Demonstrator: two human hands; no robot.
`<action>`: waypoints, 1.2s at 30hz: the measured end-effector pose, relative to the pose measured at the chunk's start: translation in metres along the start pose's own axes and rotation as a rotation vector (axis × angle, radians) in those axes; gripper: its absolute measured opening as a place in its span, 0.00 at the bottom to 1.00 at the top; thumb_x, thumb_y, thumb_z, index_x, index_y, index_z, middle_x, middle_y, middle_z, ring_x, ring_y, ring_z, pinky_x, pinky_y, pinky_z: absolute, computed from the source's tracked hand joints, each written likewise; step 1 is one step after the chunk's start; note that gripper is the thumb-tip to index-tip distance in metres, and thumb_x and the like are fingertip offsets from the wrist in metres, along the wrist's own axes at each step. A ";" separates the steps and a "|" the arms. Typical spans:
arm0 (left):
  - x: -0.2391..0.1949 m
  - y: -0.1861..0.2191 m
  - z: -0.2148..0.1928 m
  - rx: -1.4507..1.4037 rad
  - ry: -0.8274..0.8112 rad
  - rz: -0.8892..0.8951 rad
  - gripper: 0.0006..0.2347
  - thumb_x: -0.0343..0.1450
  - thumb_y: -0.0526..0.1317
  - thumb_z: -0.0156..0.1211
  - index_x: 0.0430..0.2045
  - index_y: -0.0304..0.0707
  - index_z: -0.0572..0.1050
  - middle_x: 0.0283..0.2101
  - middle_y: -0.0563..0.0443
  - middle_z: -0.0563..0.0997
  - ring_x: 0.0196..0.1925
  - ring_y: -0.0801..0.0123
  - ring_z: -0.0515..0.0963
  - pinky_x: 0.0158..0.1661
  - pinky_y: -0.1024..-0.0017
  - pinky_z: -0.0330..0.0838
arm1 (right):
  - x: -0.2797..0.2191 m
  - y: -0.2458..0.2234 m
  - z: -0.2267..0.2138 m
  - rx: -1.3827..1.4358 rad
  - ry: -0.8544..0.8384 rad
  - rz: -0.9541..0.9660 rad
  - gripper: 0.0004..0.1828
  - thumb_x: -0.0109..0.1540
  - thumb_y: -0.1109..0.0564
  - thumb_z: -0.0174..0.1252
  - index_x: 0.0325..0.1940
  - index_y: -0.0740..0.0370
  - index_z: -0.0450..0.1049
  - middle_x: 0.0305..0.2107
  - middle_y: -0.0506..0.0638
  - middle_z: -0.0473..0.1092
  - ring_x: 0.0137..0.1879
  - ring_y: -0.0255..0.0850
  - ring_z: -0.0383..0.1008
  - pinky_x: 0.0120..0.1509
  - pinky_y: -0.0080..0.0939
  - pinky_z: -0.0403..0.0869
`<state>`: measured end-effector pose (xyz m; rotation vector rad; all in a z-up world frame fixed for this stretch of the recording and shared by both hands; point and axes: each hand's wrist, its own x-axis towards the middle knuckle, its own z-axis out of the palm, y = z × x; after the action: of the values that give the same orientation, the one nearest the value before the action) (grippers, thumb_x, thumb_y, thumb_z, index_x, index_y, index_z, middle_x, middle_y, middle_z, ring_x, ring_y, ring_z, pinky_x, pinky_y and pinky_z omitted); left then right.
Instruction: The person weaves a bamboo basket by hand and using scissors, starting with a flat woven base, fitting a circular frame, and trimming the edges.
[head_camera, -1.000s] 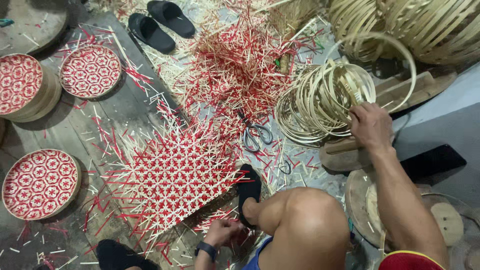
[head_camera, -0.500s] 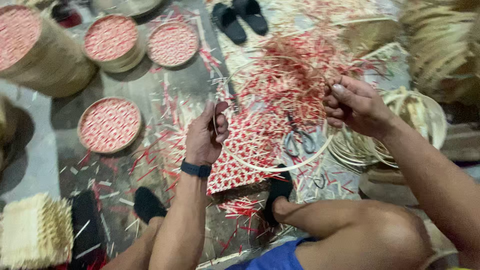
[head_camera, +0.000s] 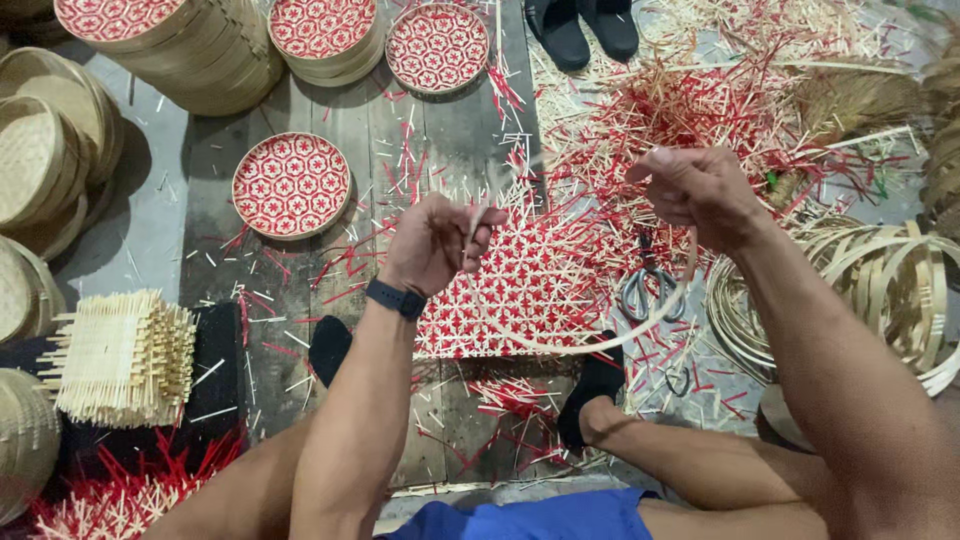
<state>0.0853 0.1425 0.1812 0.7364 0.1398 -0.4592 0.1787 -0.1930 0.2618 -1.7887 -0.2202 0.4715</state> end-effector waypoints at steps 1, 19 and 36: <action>0.001 -0.002 0.002 0.020 0.035 0.006 0.17 0.72 0.45 0.49 0.34 0.26 0.79 0.27 0.48 0.82 0.22 0.74 0.73 0.21 0.75 0.67 | 0.001 0.002 0.003 -0.059 -0.004 0.002 0.21 0.68 0.44 0.56 0.38 0.66 0.79 0.13 0.41 0.57 0.17 0.31 0.53 0.21 0.35 0.58; 0.005 -0.049 0.026 0.368 0.041 -0.095 0.42 0.64 0.82 0.14 0.10 0.46 0.68 0.13 0.62 0.64 0.15 0.79 0.59 0.17 0.77 0.48 | -0.039 -0.016 0.129 -1.113 0.004 -1.282 0.14 0.64 0.49 0.66 0.48 0.59 0.79 0.31 0.45 0.71 0.37 0.38 0.72 0.39 0.40 0.72; -0.010 -0.069 0.039 0.244 0.311 -0.107 0.35 0.63 0.81 0.27 0.03 0.52 0.56 0.09 0.63 0.56 0.11 0.77 0.53 0.15 0.75 0.43 | -0.059 -0.013 0.151 -1.062 0.125 -1.179 0.10 0.60 0.51 0.65 0.37 0.59 0.76 0.24 0.46 0.65 0.33 0.40 0.67 0.33 0.42 0.67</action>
<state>0.0434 0.0747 0.1706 1.0419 0.4214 -0.4655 0.0621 -0.0795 0.2549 -2.2386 -1.5334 -0.7473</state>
